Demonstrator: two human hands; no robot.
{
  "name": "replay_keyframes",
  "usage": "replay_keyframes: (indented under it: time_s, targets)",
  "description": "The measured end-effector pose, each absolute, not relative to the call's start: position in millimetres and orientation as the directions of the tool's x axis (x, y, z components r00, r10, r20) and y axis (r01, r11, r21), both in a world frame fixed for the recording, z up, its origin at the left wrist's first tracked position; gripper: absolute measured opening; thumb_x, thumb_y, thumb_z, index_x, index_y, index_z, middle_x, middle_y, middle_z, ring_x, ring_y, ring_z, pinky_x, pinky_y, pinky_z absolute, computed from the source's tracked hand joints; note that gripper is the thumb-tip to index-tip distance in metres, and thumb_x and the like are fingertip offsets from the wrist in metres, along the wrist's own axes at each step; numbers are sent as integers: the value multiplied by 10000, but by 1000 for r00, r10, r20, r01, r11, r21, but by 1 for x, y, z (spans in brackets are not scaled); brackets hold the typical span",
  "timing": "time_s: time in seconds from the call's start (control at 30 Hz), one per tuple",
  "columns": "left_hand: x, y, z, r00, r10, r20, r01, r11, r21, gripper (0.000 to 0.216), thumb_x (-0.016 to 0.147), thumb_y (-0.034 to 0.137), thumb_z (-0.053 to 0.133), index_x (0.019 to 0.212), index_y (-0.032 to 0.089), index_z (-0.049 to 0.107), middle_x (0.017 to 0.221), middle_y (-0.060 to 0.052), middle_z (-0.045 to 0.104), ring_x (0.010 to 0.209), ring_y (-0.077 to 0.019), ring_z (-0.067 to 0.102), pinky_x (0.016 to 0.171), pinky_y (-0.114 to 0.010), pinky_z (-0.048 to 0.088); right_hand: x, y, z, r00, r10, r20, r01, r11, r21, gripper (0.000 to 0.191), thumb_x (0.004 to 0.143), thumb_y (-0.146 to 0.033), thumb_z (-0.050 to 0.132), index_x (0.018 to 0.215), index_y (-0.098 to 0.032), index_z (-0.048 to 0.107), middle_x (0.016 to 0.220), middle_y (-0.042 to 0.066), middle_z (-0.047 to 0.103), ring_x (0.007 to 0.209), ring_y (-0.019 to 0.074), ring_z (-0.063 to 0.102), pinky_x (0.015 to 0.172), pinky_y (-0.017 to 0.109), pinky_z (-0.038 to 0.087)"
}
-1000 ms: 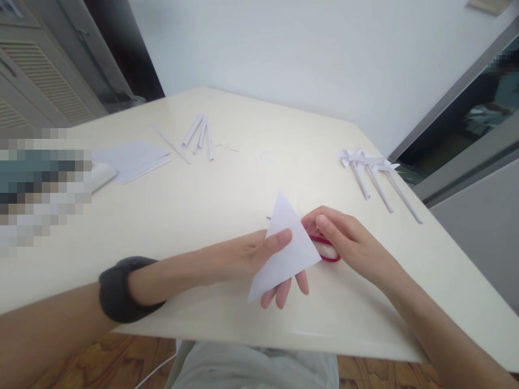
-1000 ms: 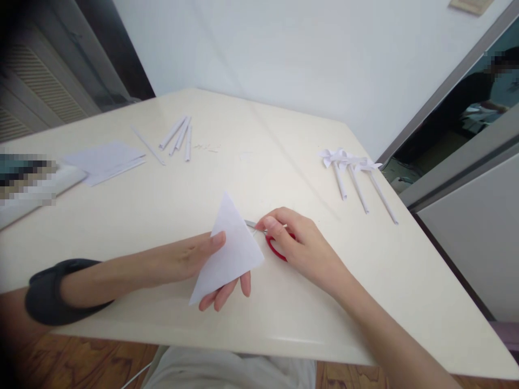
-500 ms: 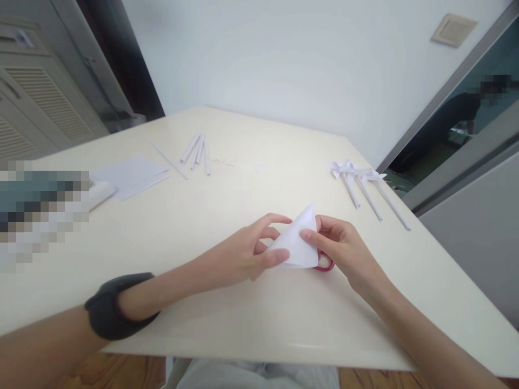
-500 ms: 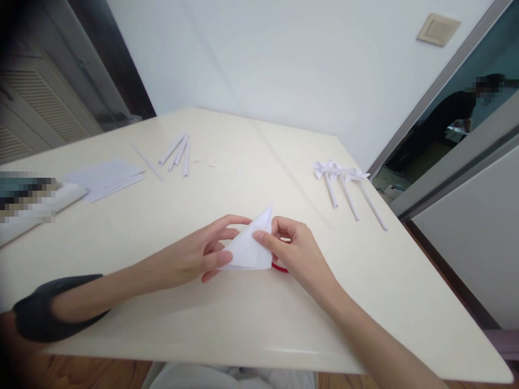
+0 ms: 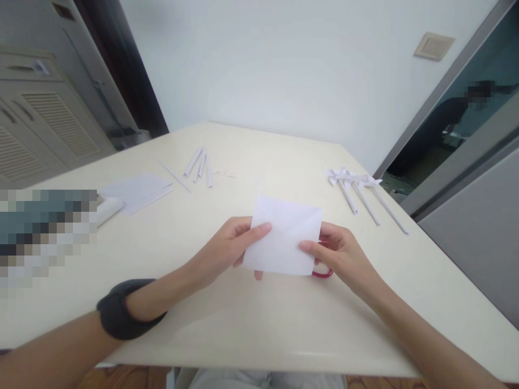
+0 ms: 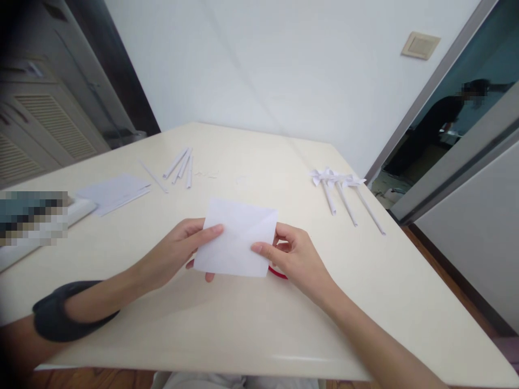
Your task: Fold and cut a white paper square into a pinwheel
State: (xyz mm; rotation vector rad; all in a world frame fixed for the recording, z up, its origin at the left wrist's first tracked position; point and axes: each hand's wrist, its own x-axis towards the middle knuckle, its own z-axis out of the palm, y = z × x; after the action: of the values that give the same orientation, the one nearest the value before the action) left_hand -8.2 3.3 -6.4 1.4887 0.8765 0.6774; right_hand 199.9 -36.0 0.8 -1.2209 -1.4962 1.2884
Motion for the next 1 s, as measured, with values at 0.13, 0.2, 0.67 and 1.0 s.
replay_keyframes:
  time_s: [0.13, 0.2, 0.67, 1.0]
  targets:
    - [-9, 4, -7, 550, 833, -63, 111, 2, 994, 381, 890, 433, 447, 641, 157, 528, 479, 0, 598, 414, -95, 508, 389, -205, 224, 200, -36, 2, -230, 972, -37, 166, 2, -986, 181, 801, -337, 623, 842, -162, 599, 818, 38, 592, 681, 151, 551, 586, 270, 422]
    - [-10, 4, -9, 518, 855, -24, 115, -41, 993, 417, 890, 431, 444, 578, 159, 487, 468, 18, 525, 424, -85, 447, 414, -216, 258, 200, -37, 3, -229, 972, -42, 167, -3, -986, 181, 803, -336, 620, 866, -167, 611, 796, 32, 585, 702, 162, 567, 608, 280, 440]
    - [-10, 3, -8, 526, 850, -21, -100, 87, 991, 318, 858, 374, 468, 673, 146, 588, 746, -35, 609, 728, -169, 538, 684, -274, 422, 202, -35, 0, -244, 970, -14, 179, 31, -983, 201, 791, -356, 630, 870, -172, 645, 776, 30, 603, 634, 136, 537, 548, 253, 422]
    - [-9, 4, -9, 580, 808, -103, -14, 136, 991, 283, 769, 358, 645, 960, 150, 657, 975, -75, 692, 852, -203, 628, 750, -300, 475, 201, -33, -3, -233, 972, -16, 166, 23, -986, 207, 778, -343, 647, 890, -169, 663, 778, 25, 626, 607, 122, 544, 523, 236, 425]
